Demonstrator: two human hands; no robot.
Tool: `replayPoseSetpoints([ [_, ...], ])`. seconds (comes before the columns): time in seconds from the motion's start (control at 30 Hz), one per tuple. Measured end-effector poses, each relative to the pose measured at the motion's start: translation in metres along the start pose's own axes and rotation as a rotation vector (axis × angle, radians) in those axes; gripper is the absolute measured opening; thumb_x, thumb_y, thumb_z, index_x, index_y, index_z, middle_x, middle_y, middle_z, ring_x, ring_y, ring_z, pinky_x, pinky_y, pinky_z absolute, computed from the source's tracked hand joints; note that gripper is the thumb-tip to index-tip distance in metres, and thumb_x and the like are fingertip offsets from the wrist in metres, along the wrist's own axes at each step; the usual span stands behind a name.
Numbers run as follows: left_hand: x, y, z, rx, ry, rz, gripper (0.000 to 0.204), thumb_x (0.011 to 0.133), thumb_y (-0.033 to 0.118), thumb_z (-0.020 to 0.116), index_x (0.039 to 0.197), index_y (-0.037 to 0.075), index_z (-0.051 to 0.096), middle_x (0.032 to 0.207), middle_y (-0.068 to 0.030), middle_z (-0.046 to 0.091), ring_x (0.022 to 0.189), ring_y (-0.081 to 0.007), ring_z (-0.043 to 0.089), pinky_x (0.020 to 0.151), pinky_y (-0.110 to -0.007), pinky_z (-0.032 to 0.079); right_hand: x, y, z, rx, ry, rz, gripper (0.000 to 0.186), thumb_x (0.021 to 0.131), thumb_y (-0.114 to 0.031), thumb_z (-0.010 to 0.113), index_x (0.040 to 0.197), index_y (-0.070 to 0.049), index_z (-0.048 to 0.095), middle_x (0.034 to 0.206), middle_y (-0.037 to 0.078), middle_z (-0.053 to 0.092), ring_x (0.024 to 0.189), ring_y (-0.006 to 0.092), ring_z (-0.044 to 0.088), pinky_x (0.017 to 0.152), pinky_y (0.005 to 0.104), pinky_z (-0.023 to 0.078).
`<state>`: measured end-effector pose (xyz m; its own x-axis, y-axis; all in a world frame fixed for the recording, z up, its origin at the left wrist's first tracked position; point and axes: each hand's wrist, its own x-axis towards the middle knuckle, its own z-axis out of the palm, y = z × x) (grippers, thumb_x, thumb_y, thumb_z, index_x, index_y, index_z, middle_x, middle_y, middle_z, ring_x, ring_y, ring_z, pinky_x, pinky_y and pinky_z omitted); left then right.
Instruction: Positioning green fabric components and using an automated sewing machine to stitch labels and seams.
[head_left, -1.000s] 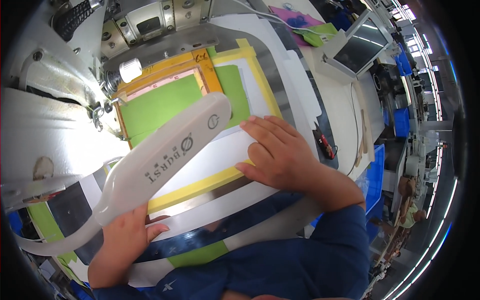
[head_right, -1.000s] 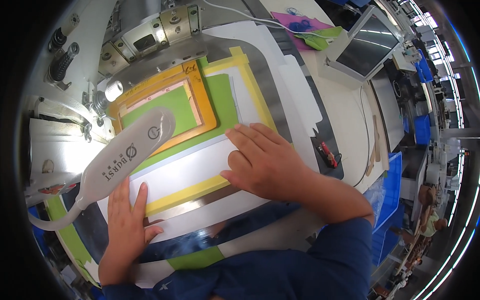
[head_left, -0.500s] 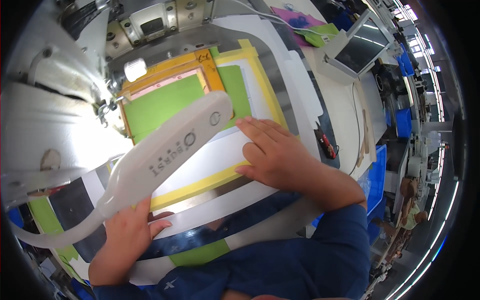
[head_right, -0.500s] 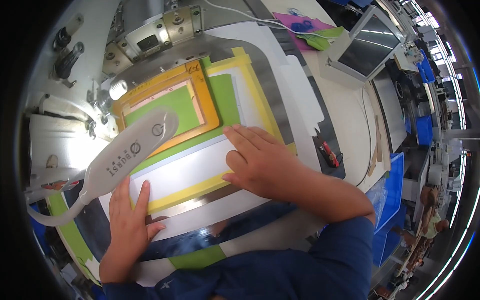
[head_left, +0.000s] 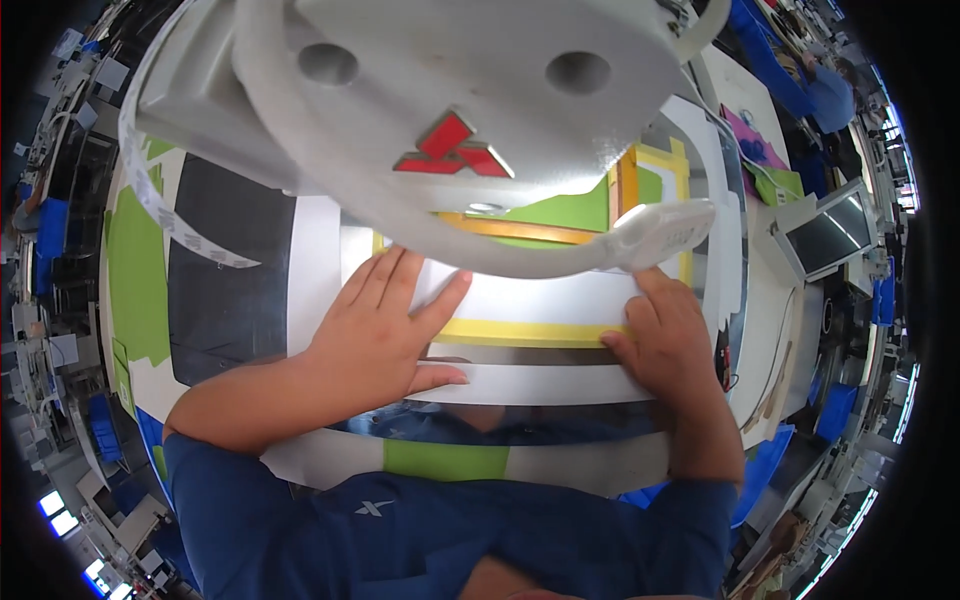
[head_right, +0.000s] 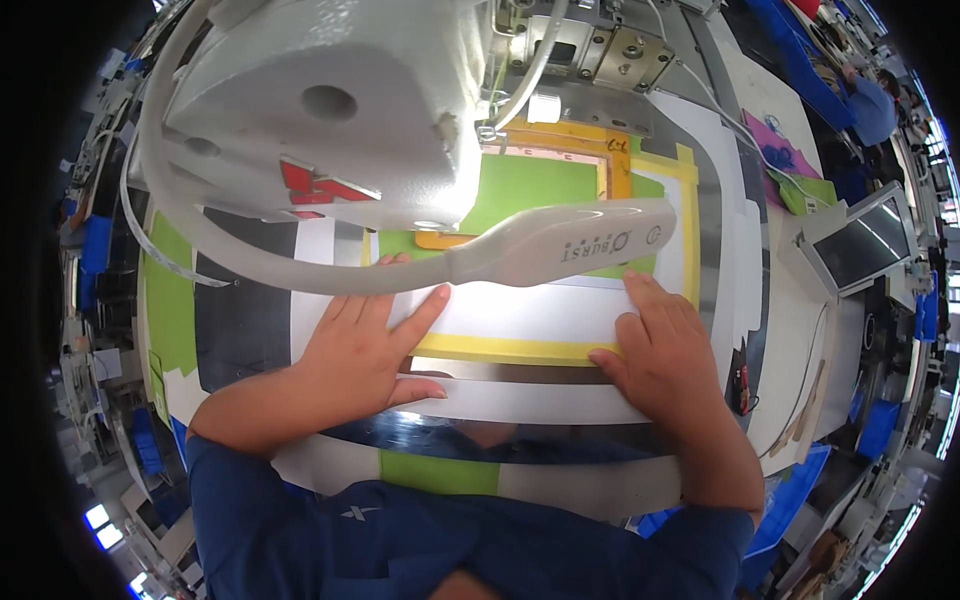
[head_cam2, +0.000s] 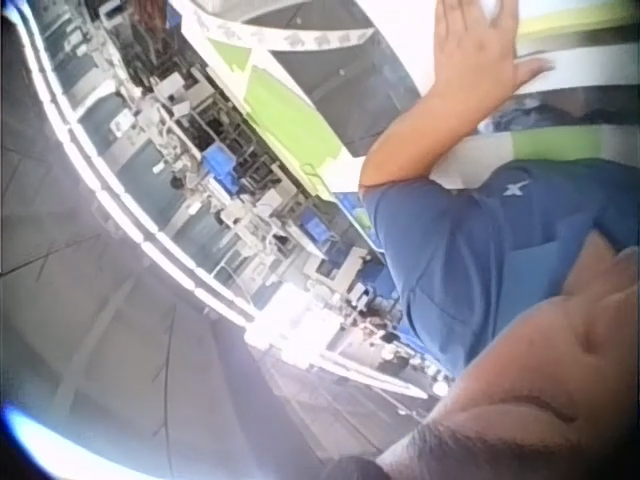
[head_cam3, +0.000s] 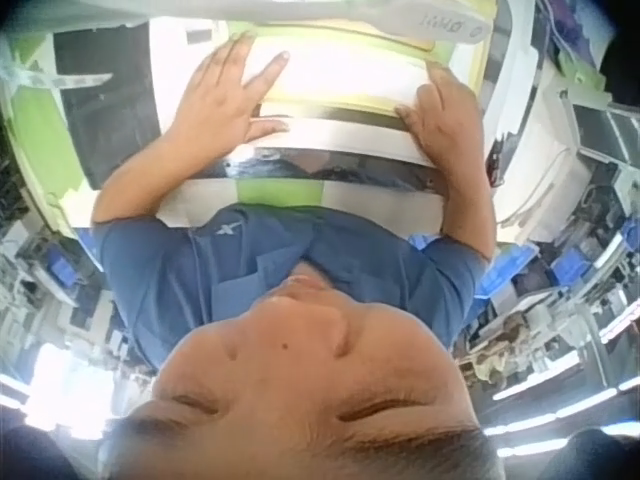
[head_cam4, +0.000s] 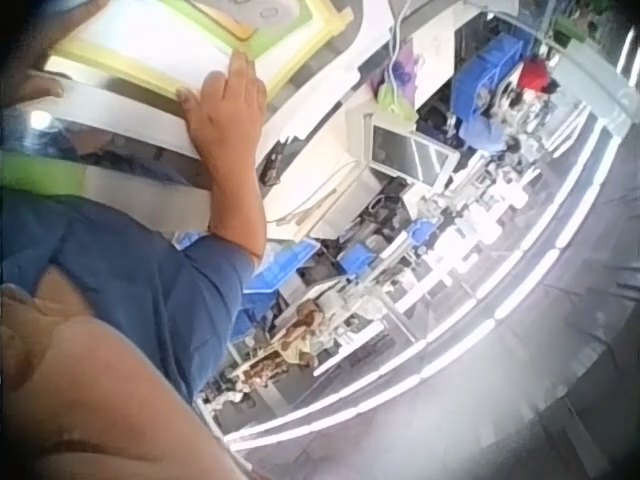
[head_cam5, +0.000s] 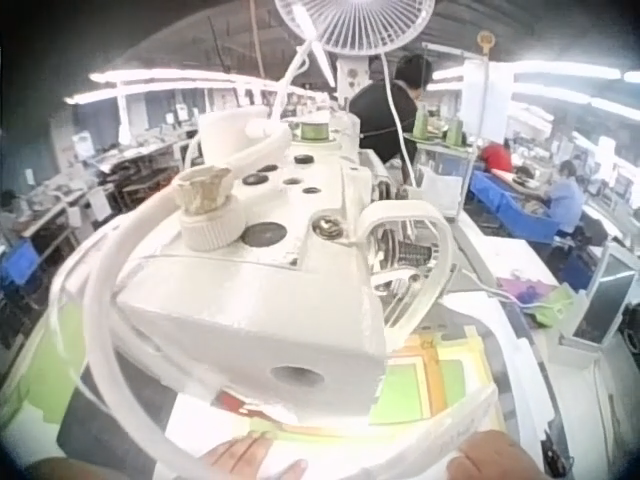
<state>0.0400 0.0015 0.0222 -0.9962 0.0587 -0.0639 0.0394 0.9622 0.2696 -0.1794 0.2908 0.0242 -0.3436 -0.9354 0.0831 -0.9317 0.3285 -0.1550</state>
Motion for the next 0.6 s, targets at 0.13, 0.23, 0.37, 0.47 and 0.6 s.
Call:
replayPoseSetpoints([
  [0.13,-0.003,-0.005,-0.002,0.007,-0.046,-0.005,0.099,0.084,0.065,0.077,0.161,0.010,0.048,0.156,-0.0381,0.040,0.147,-0.0567,0.039,0.121,-0.060,0.032,0.003,-0.004,0.002,-0.015,0.005,-0.009,0.040,0.088,-0.037,0.081,0.093,-0.004,0.059,0.142,0.030,0.062,0.129,0.0448,0.062,0.108,0.0542,0.048],
  [0.23,-0.003,-0.005,-0.001,0.066,-0.025,0.003,0.101,0.083,0.067,0.077,0.160,0.010,0.048,0.155,-0.0382,0.040,0.144,-0.0570,0.041,0.119,-0.060,0.034,0.003,-0.004,0.002,-0.021,0.007,-0.007,0.040,0.089,-0.038,0.080,0.093,-0.004,0.059,0.142,0.029,0.062,0.129,0.0441,0.063,0.108,0.0538,0.049],
  [0.37,0.001,-0.002,0.000,0.116,0.056,0.005,0.084,0.086,0.070,0.071,0.142,0.008,0.063,0.146,-0.0374,0.052,0.139,-0.0493,0.050,0.118,-0.055,0.037,0.000,0.001,0.004,-0.025,0.025,-0.016,0.040,0.090,-0.039,0.079,0.093,-0.004,0.059,0.142,0.029,0.062,0.128,0.0439,0.063,0.107,0.0531,0.049],
  [0.47,0.004,-0.001,-0.001,0.109,0.074,-0.015,0.083,0.086,0.068,0.073,0.141,0.007,0.064,0.143,-0.0349,0.055,0.139,-0.0478,0.051,0.118,-0.055,0.036,-0.003,0.005,0.003,0.005,0.043,-0.012,0.040,0.091,-0.038,0.078,0.093,-0.004,0.060,0.141,0.028,0.063,0.127,0.0433,0.063,0.106,0.0528,0.049],
  [0.6,0.011,-0.007,0.000,0.069,0.034,-0.104,0.096,0.087,0.066,0.073,0.159,0.006,0.050,0.145,-0.0321,0.050,0.131,-0.0493,0.051,0.114,-0.058,0.037,-0.005,0.006,0.002,-0.013,0.092,0.009,0.038,0.091,-0.037,0.078,0.094,-0.003,0.061,0.138,0.027,0.064,0.126,0.0418,0.064,0.103,0.0515,0.050],
])
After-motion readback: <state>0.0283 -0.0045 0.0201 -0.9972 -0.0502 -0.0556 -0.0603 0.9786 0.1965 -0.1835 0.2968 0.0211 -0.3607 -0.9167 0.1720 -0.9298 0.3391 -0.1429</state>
